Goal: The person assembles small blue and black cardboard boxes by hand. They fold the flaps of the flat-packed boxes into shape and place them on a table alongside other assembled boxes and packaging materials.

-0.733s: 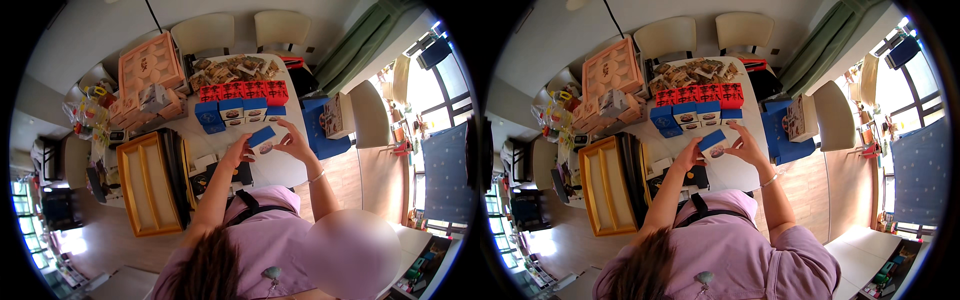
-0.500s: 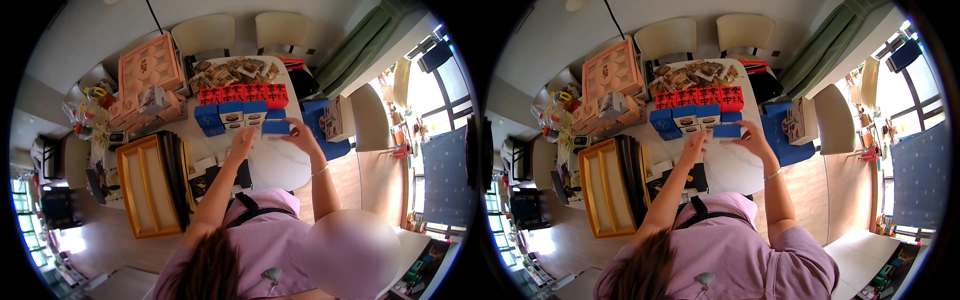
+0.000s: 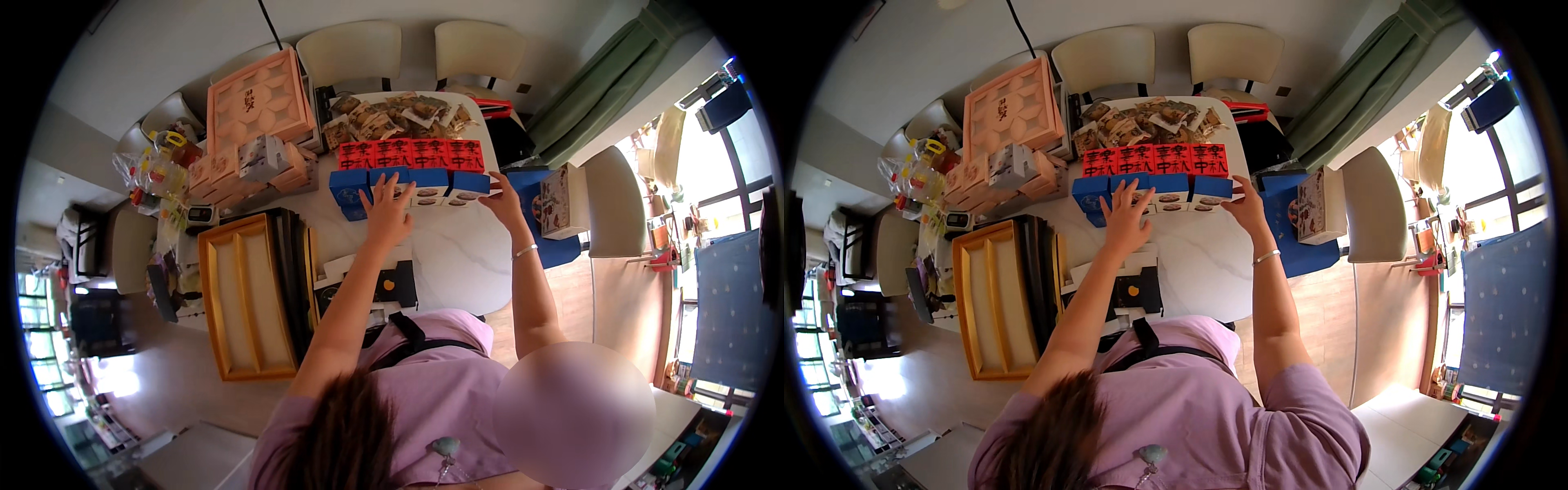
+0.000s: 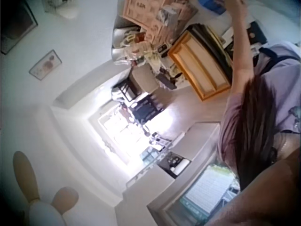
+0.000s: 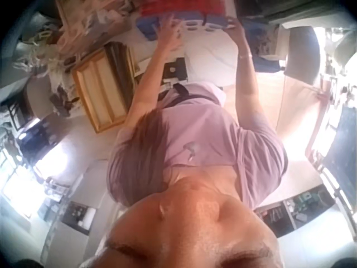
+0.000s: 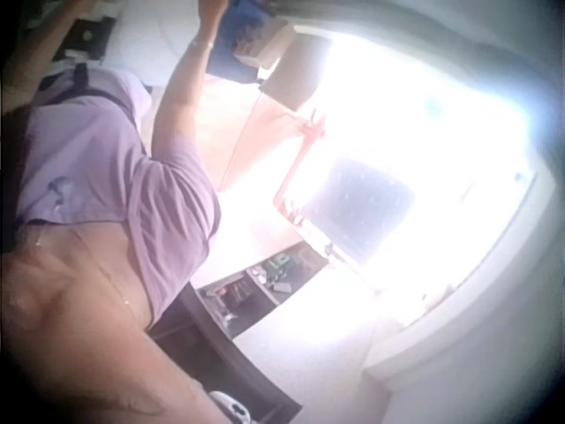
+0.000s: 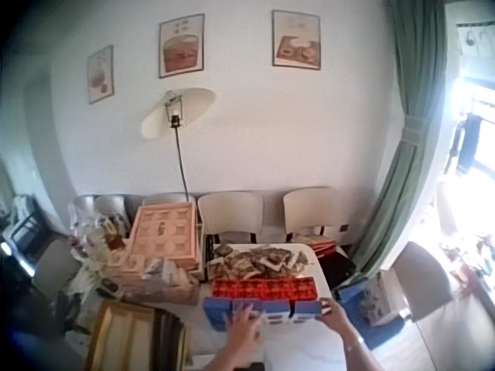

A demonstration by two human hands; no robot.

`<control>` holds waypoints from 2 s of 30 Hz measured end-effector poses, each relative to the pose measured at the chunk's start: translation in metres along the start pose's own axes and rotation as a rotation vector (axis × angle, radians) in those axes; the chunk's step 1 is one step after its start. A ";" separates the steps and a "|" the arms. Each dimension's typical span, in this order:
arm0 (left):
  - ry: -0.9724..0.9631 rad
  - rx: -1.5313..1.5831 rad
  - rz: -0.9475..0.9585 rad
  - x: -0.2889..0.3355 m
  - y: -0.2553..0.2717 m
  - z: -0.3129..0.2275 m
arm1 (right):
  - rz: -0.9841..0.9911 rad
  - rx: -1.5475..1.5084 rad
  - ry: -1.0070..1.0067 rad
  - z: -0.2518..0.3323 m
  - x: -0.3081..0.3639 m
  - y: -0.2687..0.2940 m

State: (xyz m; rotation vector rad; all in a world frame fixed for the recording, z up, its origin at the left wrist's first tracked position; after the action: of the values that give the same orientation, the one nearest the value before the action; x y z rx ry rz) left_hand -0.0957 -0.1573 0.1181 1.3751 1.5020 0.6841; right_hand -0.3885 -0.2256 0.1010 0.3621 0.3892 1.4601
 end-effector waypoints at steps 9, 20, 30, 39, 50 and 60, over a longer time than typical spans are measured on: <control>-0.023 0.014 -0.026 0.001 0.009 -0.004 | -0.095 -0.036 -0.028 -0.006 0.004 -0.006; 0.171 0.175 -0.305 0.082 0.030 0.069 | -0.062 -0.261 -0.361 -0.018 0.039 0.001; 0.339 0.288 -0.225 0.172 -0.001 0.083 | -0.045 -0.409 -0.414 -0.013 0.048 -0.016; 0.338 0.361 -0.210 0.171 -0.005 0.080 | -0.044 -0.385 -0.334 0.004 0.025 -0.029; 0.335 0.301 -0.259 0.177 -0.013 0.088 | -0.031 -0.382 -0.385 0.008 0.034 -0.019; 0.711 -0.064 0.006 0.224 0.019 0.078 | 0.456 -0.305 -0.691 -0.038 0.125 -0.054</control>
State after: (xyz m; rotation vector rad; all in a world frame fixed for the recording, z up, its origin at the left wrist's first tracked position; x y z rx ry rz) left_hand 0.0024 0.0463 0.0436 1.1350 1.9919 1.3044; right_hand -0.3499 -0.1048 0.0381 0.7045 -0.4975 1.6911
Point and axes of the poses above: each hand's wrist, its own x-axis away from the middle knuckle, its own y-axis out of the back of the hand, z = x × y, the point moved 1 cm from there along -x, towards the middle knuckle, and after that the axes turned 7 degrees about -z, right-handed, at the moved point
